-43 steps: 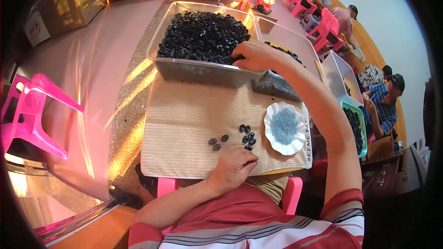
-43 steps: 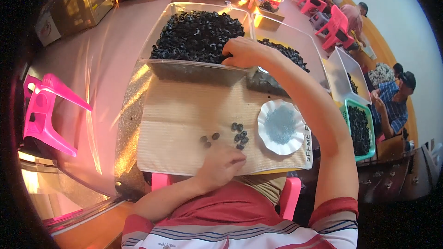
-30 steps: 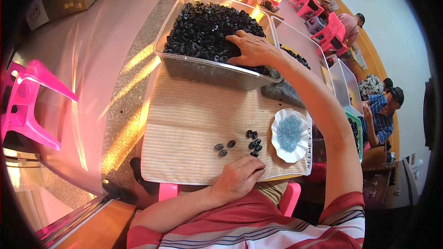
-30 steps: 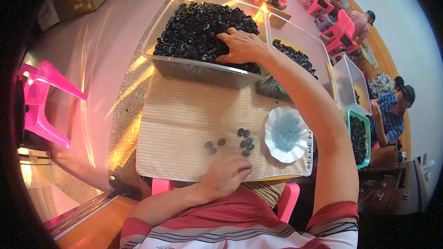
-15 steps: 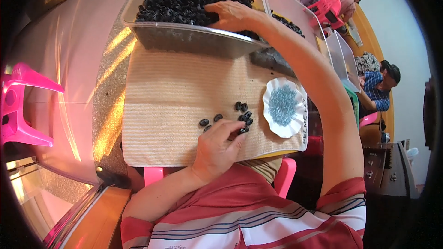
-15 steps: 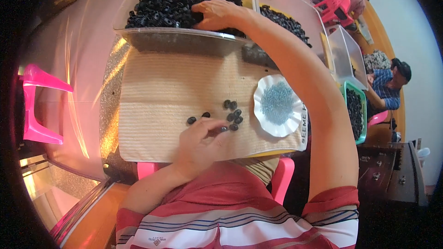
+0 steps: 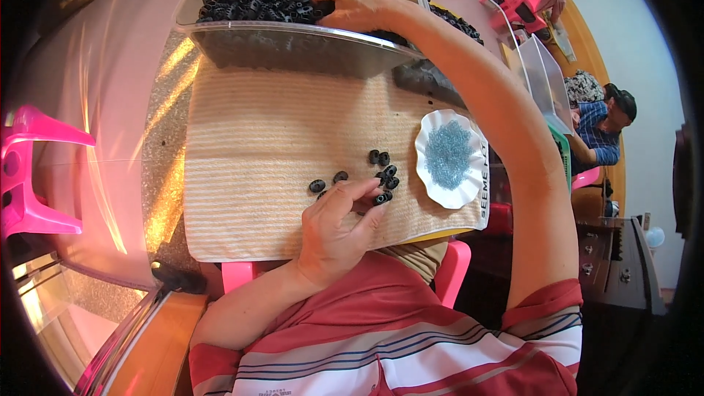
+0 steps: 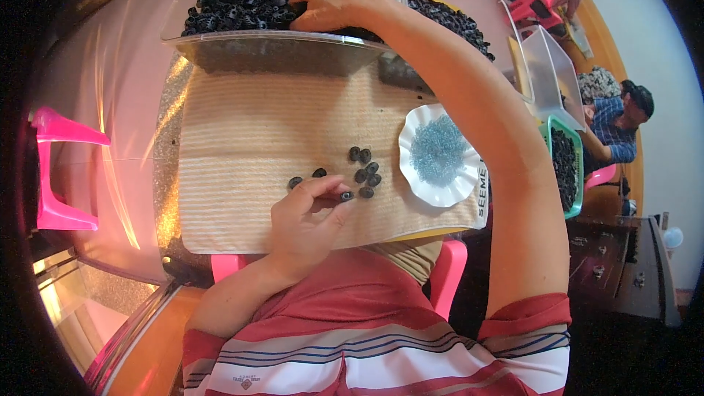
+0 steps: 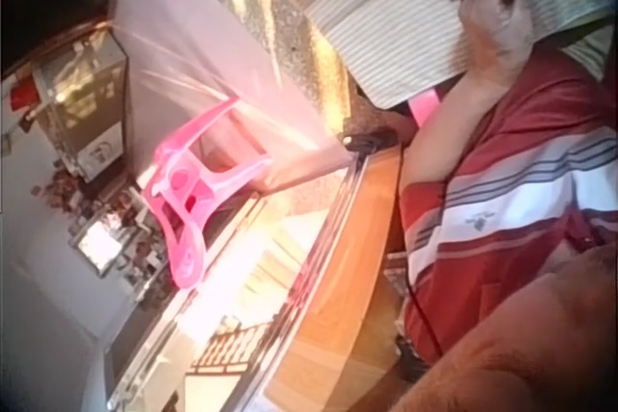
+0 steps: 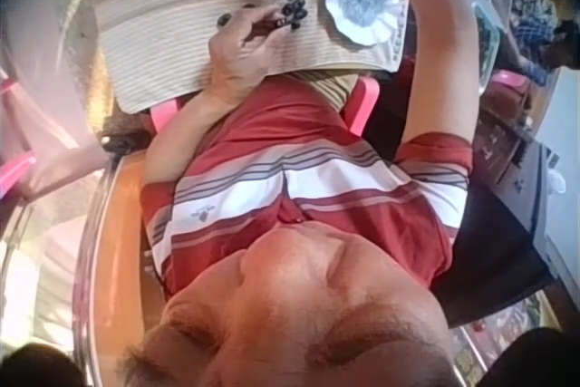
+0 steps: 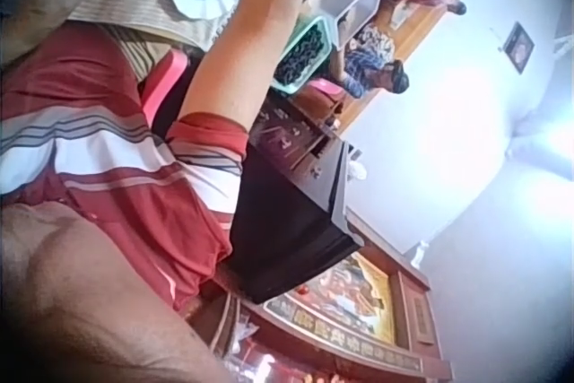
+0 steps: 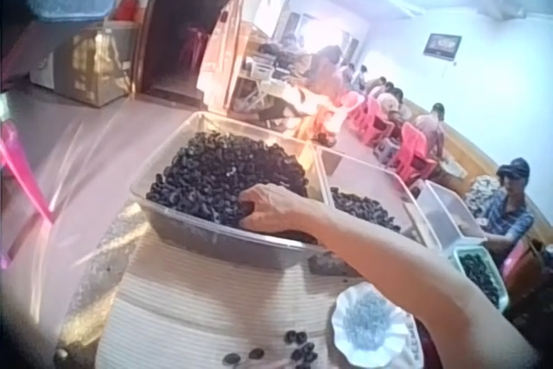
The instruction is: The recorder is assembling small jewelry components by placing tiny blue beads into black settings.
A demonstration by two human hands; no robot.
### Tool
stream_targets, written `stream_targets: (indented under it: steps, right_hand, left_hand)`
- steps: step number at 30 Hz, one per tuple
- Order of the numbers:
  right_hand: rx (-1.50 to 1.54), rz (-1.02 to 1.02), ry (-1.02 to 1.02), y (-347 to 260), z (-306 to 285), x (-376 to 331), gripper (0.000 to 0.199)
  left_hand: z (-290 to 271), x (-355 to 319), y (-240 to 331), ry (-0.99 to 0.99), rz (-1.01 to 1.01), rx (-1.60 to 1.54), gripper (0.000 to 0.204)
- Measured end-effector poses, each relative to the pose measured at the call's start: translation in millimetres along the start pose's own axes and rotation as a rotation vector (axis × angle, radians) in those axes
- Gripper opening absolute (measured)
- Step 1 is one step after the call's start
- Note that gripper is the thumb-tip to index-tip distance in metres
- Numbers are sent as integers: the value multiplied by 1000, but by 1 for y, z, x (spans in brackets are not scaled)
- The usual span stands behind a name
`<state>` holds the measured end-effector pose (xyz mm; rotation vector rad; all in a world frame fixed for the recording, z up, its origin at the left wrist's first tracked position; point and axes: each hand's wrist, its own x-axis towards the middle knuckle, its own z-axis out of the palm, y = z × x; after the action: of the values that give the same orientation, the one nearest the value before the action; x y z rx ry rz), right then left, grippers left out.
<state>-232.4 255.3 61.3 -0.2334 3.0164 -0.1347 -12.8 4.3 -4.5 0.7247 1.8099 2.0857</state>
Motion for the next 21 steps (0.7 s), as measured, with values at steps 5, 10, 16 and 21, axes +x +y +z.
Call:
stream_targets:
  steps: [5,10,16,21]
  right_hand:
    - [12,10,9,2,4,1,68]
    - [-5,-22,77,4,6,-3,63]
    - [-77,13,49,-14,-17,-18,53]
    - [-86,-85,235,-12,-25,-36,44]
  left_hand:
    - [0,-1,-1,-2,-14,-29,35]
    - [0,0,0,-11,-21,-32,35]
    - [0,1,-1,-6,-6,-27,33]
    - [3,1,-3,-6,-8,-19,32]
